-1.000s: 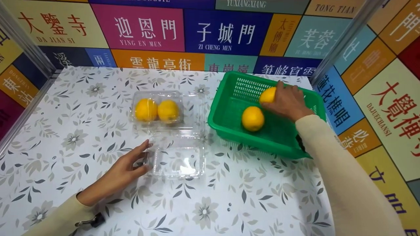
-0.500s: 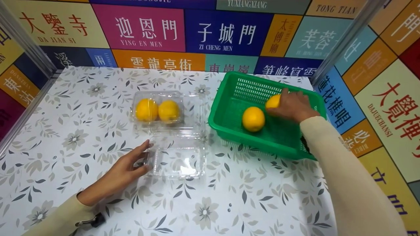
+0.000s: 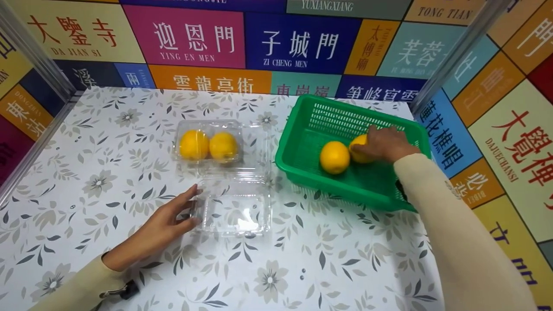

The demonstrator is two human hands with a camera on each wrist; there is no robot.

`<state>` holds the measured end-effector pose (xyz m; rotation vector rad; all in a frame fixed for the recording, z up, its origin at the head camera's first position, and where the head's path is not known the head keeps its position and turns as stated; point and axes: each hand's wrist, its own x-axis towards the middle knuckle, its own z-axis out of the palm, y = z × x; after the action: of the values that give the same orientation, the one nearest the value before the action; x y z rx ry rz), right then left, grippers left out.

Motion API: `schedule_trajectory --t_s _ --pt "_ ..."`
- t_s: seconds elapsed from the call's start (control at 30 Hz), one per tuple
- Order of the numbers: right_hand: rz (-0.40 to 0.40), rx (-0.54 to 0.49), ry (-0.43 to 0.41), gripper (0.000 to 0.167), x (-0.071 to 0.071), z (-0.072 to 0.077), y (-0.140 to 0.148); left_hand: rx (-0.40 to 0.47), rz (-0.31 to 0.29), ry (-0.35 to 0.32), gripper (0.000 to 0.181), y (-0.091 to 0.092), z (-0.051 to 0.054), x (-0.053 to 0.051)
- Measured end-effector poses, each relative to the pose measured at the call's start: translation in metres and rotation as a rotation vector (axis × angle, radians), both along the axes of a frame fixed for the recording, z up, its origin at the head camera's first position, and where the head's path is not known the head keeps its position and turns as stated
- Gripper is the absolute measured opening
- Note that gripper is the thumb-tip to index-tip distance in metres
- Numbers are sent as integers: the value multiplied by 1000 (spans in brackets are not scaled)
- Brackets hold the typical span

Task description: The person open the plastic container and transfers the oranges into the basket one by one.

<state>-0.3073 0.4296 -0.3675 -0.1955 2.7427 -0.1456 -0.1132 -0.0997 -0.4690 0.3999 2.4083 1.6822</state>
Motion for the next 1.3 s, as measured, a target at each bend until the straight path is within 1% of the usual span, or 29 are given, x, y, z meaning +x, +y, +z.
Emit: schedule_trajectory --t_s 0.17,0.23,0.37,0.57,0.73,0.9,1.13,1.3 --pt "-8 -17 34 103 -2 8 -1 5 6 4 87 0 1 0" --pt "-1 -20 59 105 -3 11 -3 5 4 -7 87 0 1 0" --pt "24 -33 126 101 -4 14 -7 14 -2 -21 87 1 0 0" --pt "27 -97 213 97 -3 17 -18 20 0 -40 87 1 1 -1" --pt "40 -143 267 94 -2 19 -28 5 -18 -13 87 0 1 -1" --pt "30 -182 280 93 -5 23 -40 3 -19 2 87 -1 0 -2" --pt "38 -220 267 94 -7 33 -58 3 -7 -23 88 0 1 0" --pt "54 -241 249 93 -5 34 -73 14 -8 -23 87 0 0 0"
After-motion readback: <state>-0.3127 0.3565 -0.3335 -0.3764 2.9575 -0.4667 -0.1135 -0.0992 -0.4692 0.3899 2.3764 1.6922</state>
